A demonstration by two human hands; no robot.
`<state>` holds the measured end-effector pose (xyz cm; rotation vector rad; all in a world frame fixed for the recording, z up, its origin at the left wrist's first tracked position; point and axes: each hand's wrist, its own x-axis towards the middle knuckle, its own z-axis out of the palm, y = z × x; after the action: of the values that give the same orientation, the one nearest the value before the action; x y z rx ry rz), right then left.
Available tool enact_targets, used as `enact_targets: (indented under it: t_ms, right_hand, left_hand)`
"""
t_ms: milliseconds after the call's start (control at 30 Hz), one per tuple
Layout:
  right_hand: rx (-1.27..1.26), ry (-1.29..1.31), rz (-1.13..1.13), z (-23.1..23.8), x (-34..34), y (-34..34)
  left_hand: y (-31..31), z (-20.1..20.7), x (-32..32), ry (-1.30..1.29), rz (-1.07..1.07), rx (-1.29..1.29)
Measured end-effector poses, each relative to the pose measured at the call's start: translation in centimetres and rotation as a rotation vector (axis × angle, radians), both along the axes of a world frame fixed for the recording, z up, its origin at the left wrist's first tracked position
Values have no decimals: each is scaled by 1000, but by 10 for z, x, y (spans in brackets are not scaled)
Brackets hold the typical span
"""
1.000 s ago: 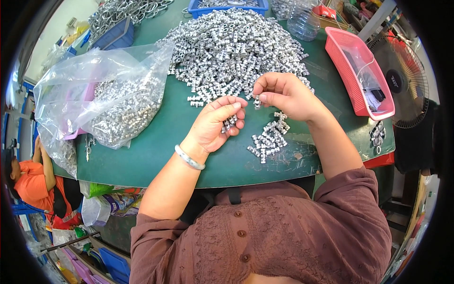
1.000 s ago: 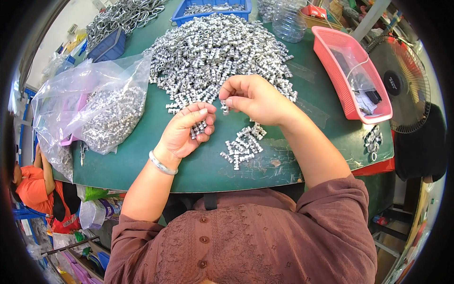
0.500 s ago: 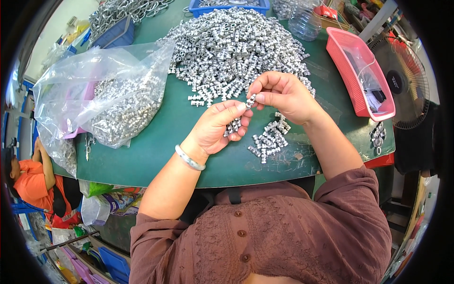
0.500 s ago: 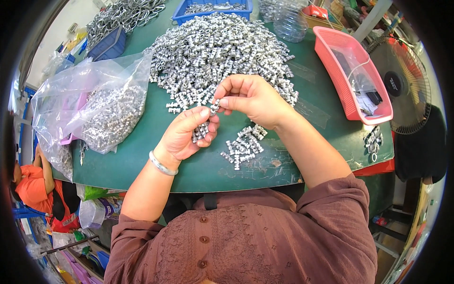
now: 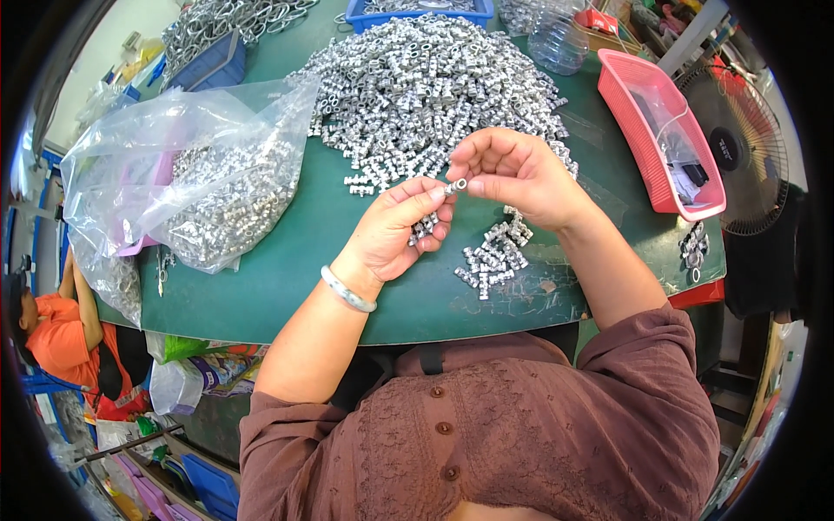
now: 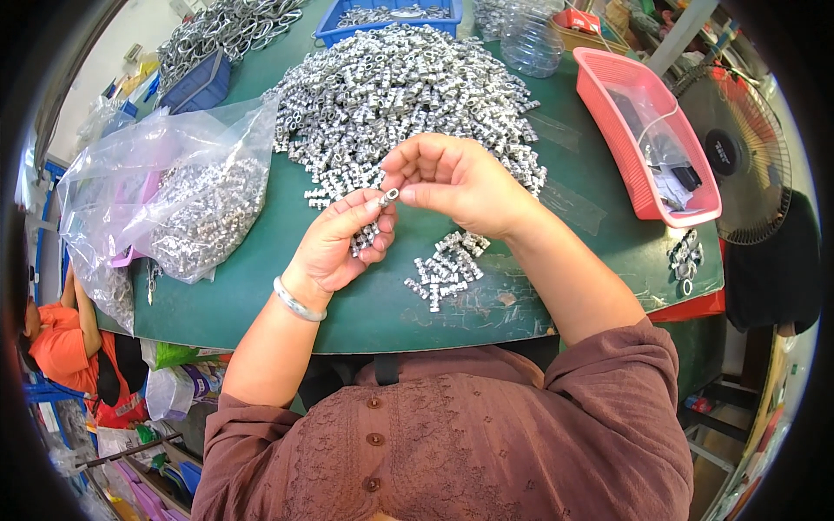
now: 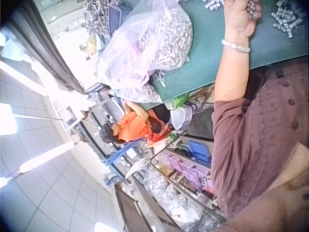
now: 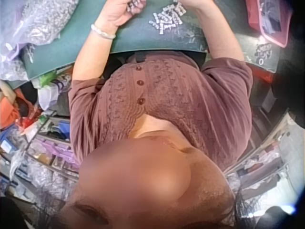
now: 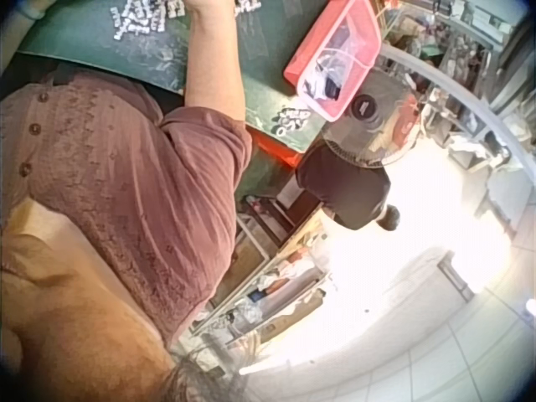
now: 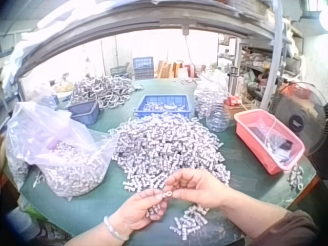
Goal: The person assembles small metal components by hand at a workbench, picking them up from a pile and joining them one by one. The person picks up small silver parts, fits them together, and places the assembled units into a hand.
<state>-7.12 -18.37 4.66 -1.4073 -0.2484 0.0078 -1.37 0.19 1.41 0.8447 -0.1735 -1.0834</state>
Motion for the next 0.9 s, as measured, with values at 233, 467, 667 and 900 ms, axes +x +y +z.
enact_targets:
  t_ms: [233,467,667,900]
  right_hand:
    - [-1270,-458,-323,-8,5,-15]
    - [-1530,-400,-348,-19,8,-8]
    - [-1563,-442,-331,-19,8,-7]
    - [-1158,-716,-273,-12,9,2]
  left_hand:
    - [1,-2,2,31,37,-86]
    - [1,2,3,94,89,-145]
    - [2,-5,7,37,22,-100]
    - [-4,-1,-1,-51,80,131]
